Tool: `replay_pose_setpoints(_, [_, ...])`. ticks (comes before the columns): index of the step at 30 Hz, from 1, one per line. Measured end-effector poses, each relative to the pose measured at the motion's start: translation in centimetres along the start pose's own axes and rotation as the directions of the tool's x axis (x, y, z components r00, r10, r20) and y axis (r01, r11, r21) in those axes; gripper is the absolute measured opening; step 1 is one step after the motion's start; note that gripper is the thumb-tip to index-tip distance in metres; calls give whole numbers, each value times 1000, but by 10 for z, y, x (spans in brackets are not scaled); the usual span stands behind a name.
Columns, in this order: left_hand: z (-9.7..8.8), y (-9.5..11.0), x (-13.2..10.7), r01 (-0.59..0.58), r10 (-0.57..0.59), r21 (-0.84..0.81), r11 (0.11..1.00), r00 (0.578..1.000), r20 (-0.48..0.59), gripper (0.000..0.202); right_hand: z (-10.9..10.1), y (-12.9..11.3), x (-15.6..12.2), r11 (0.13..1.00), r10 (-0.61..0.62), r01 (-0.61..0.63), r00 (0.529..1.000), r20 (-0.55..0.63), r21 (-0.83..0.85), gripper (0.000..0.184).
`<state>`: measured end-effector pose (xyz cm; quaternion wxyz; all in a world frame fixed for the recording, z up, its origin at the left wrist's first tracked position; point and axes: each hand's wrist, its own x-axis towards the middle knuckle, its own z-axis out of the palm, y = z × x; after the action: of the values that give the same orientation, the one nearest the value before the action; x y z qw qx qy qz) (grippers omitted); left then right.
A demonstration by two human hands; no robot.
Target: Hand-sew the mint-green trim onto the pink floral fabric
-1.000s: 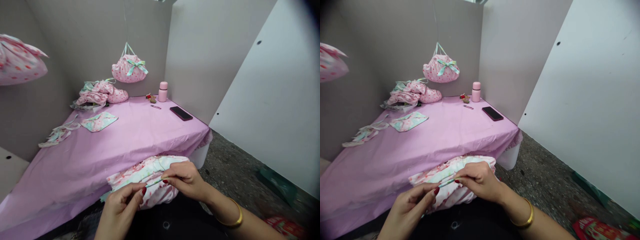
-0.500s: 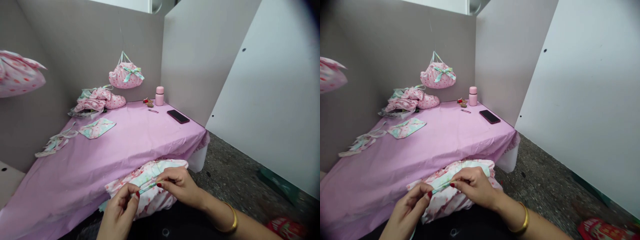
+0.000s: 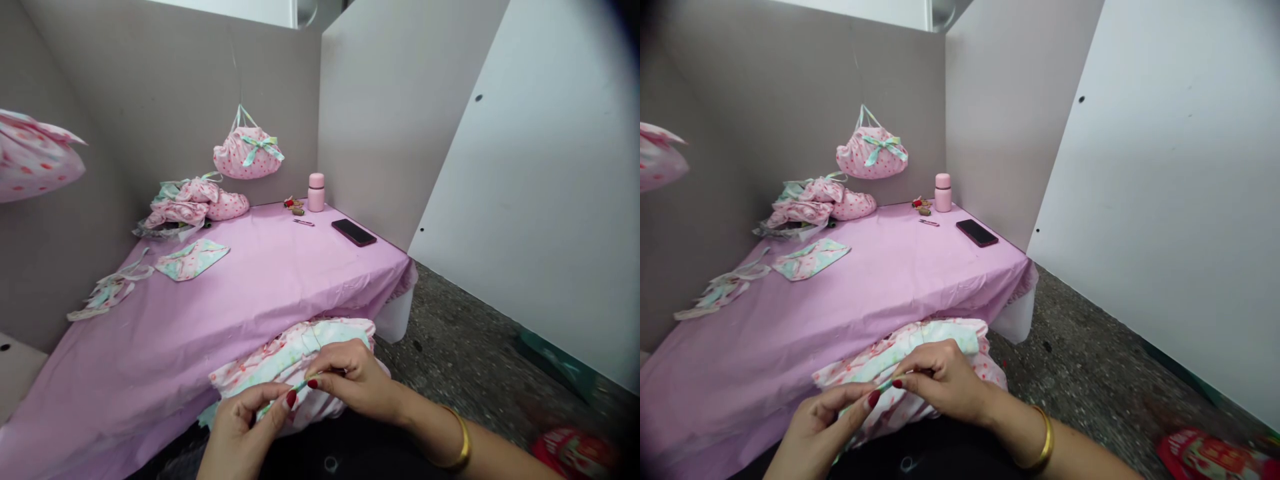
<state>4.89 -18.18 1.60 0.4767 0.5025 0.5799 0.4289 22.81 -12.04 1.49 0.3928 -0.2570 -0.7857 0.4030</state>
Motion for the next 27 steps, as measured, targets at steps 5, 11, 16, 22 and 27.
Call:
replay_pose_setpoints(5, [-1, -8, 1, 60, -59, -132, 989, 998, 11, 28, 6, 5, -1, 988, 114, -111, 993, -18, 109, 20])
replay_pose_setpoints(11, [0, -7, 1, 48, -48, -33, 998, 999, 14, 21, 12, 9, -2, 969, 147, -150, 989, 33, 197, 24])
replay_pose_setpoints(16, [1, -1, -1, 96, -87, -102, 990, 992, 96, 21, 14, 13, -5, 960, 157, -163, 987, 42, 227, 20])
replay_pose_setpoints(22, [0, -4, -1, 204, -179, -223, 953, 976, 126, 26, 4, 20, -4, 874, 257, -357, 915, 310, 330, 24])
replay_pose_setpoints(27, [-1, -3, -3, 205, -183, -197, 959, 975, 126, 26, -7, 16, 2, 875, 292, -365, 922, 256, 318, 32])
